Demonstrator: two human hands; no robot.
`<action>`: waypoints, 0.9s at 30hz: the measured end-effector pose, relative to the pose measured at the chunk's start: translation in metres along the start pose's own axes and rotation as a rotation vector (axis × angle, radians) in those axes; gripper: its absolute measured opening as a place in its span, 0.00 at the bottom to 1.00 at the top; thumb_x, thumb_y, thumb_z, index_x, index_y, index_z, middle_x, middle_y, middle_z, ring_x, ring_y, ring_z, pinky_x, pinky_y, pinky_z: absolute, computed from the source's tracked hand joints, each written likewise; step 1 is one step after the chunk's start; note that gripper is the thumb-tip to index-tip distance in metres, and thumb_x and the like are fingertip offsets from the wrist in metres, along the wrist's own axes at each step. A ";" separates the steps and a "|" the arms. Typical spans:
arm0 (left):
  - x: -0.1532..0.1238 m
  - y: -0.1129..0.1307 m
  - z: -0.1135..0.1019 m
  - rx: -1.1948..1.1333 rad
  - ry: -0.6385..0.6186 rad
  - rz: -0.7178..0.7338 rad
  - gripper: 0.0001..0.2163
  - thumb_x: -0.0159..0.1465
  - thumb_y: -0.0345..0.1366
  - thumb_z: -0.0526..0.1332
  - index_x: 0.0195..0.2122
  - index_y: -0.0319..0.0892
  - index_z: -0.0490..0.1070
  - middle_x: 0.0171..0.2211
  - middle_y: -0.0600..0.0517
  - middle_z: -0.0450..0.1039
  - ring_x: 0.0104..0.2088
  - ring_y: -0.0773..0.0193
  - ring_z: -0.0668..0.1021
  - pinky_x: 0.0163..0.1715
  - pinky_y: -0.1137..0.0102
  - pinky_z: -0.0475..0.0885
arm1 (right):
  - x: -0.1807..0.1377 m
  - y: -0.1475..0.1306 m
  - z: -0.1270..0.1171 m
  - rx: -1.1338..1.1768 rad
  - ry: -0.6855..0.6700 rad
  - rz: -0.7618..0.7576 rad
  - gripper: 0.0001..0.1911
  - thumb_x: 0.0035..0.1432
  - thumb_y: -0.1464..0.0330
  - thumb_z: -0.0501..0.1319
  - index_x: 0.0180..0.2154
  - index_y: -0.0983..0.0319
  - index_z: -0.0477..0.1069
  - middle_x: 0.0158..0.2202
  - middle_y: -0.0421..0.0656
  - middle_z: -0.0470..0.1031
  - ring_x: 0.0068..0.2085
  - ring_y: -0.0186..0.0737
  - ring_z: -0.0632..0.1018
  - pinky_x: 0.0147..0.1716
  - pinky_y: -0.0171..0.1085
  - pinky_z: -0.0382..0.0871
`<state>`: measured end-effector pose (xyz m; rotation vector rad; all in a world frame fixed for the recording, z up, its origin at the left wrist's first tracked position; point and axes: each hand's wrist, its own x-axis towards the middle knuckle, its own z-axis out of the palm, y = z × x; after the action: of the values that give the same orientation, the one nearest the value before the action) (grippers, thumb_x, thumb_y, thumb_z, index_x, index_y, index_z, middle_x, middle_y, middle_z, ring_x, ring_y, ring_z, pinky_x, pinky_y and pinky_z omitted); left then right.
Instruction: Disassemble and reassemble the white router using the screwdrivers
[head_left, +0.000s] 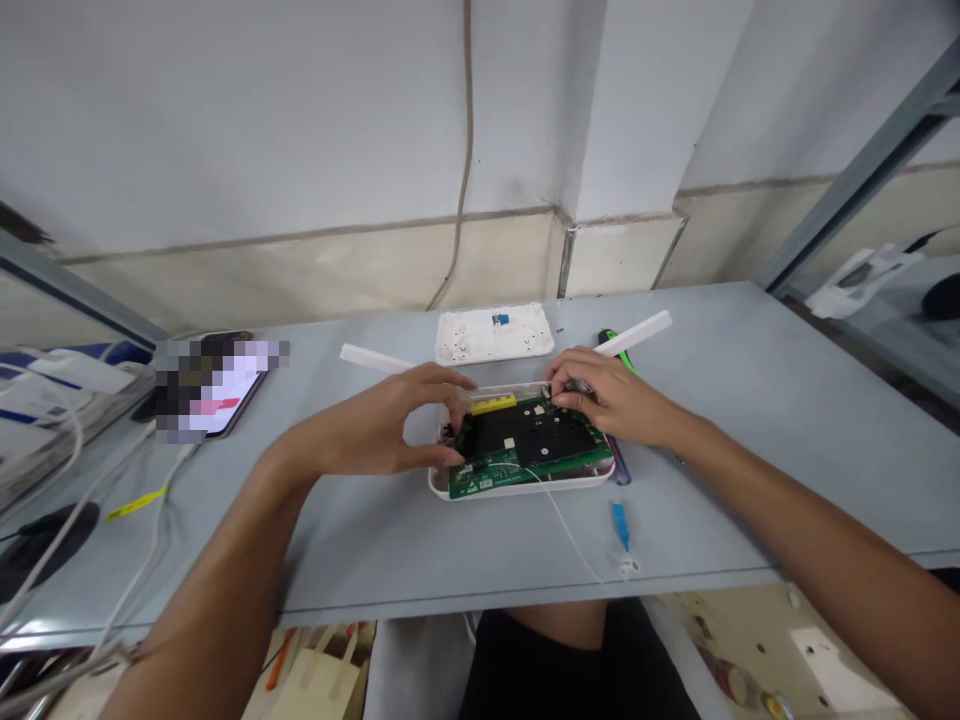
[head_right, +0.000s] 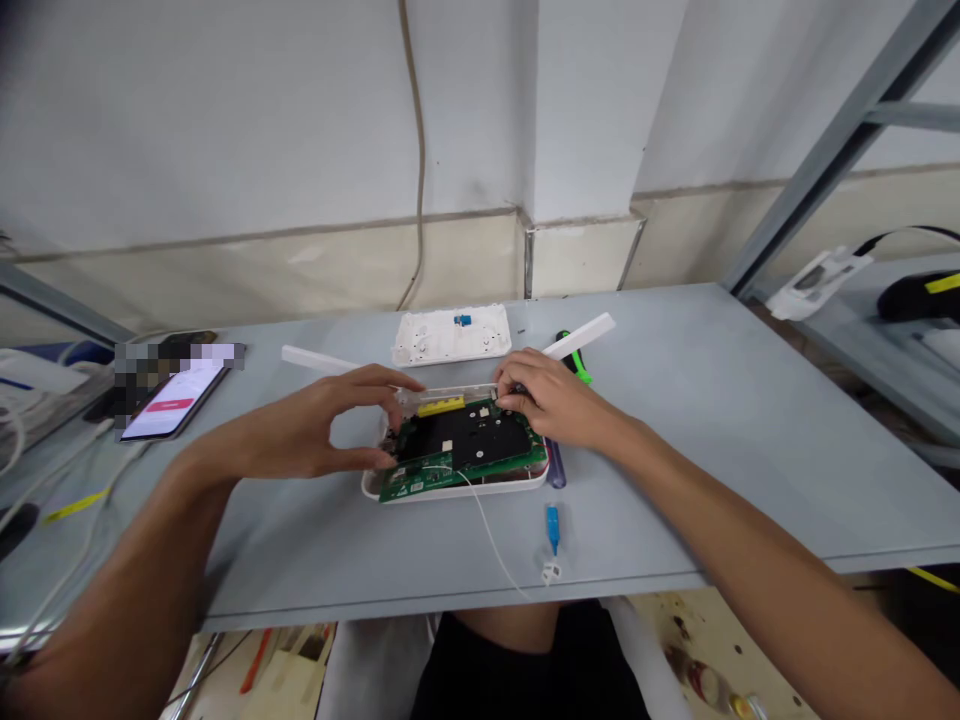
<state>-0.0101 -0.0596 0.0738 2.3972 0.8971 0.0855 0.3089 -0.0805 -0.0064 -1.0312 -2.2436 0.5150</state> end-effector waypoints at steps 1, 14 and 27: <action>-0.001 -0.001 -0.002 0.015 -0.028 0.013 0.10 0.64 0.47 0.71 0.42 0.49 0.79 0.67 0.50 0.68 0.66 0.46 0.72 0.66 0.54 0.66 | 0.000 0.000 0.000 -0.001 0.004 0.004 0.07 0.71 0.68 0.58 0.36 0.57 0.68 0.45 0.44 0.78 0.48 0.45 0.78 0.50 0.46 0.71; 0.004 0.015 0.011 0.115 -0.031 0.227 0.02 0.66 0.33 0.68 0.37 0.46 0.80 0.67 0.47 0.67 0.70 0.49 0.66 0.67 0.53 0.69 | 0.002 -0.001 0.001 0.012 0.009 -0.006 0.08 0.70 0.70 0.59 0.35 0.58 0.69 0.44 0.44 0.79 0.49 0.44 0.77 0.51 0.46 0.71; -0.008 0.019 0.008 0.209 0.161 0.248 0.05 0.67 0.31 0.67 0.33 0.46 0.81 0.65 0.52 0.74 0.68 0.52 0.72 0.65 0.56 0.74 | 0.001 -0.003 -0.001 0.057 0.007 0.001 0.07 0.72 0.68 0.59 0.37 0.58 0.71 0.45 0.43 0.79 0.49 0.42 0.77 0.51 0.45 0.70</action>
<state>-0.0032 -0.0805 0.0781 2.7199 0.7033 0.2965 0.3067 -0.0814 -0.0035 -1.0042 -2.2095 0.5724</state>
